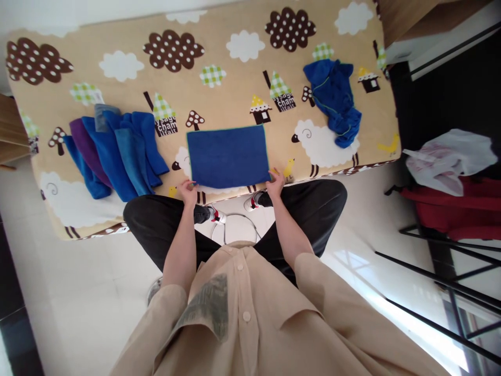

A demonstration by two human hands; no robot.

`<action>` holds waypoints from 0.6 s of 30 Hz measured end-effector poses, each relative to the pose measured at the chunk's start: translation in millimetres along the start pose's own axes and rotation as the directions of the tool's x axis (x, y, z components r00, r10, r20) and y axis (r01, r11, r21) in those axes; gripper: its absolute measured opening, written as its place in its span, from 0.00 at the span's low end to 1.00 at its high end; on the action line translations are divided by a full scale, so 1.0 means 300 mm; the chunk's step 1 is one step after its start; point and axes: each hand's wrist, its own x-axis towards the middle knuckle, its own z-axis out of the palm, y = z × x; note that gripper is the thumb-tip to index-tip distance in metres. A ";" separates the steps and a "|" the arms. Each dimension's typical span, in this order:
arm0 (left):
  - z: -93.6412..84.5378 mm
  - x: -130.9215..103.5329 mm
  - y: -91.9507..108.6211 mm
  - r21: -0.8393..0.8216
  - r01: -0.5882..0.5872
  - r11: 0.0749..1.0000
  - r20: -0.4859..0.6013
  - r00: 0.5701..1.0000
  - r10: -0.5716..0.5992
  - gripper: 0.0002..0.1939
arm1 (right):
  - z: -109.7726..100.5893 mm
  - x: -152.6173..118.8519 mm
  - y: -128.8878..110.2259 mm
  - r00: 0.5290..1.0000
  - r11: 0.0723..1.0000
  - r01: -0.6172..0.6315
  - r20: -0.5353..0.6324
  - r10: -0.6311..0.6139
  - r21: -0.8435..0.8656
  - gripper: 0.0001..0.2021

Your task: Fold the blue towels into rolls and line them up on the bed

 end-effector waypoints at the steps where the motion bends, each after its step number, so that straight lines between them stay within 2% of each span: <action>1: -0.003 0.002 0.000 -0.027 -0.039 0.999 0.033 0.999 0.040 0.09 | -0.002 0.000 -0.005 0.999 1.000 0.023 0.029 -0.024 0.008 0.27; 5: -0.010 0.010 -0.016 -0.169 -0.131 0.977 0.153 0.976 0.157 0.19 | -0.004 -0.004 -0.011 0.992 0.997 0.019 0.119 -0.029 0.081 0.29; 10: -0.015 0.018 -0.055 -0.209 -0.005 0.978 0.266 0.962 0.062 0.24 | -0.002 0.006 0.008 0.987 0.986 -0.106 0.131 0.089 0.131 0.25; 13: -0.013 0.029 -0.058 -0.187 0.015 0.982 0.283 0.958 0.039 0.19 | -0.001 0.024 0.013 0.977 0.969 -0.171 0.160 0.143 0.178 0.22; 16: -0.006 0.039 -0.042 -0.176 -0.001 0.984 0.226 0.973 0.041 0.11 | -0.005 0.043 0.011 0.971 0.946 -0.190 0.193 0.141 0.263 0.17; 18: -0.004 0.042 -0.032 -0.185 0.006 0.983 0.208 0.978 0.033 0.10 | -0.009 0.054 0.008 0.966 0.931 -0.202 0.218 0.139 0.303 0.15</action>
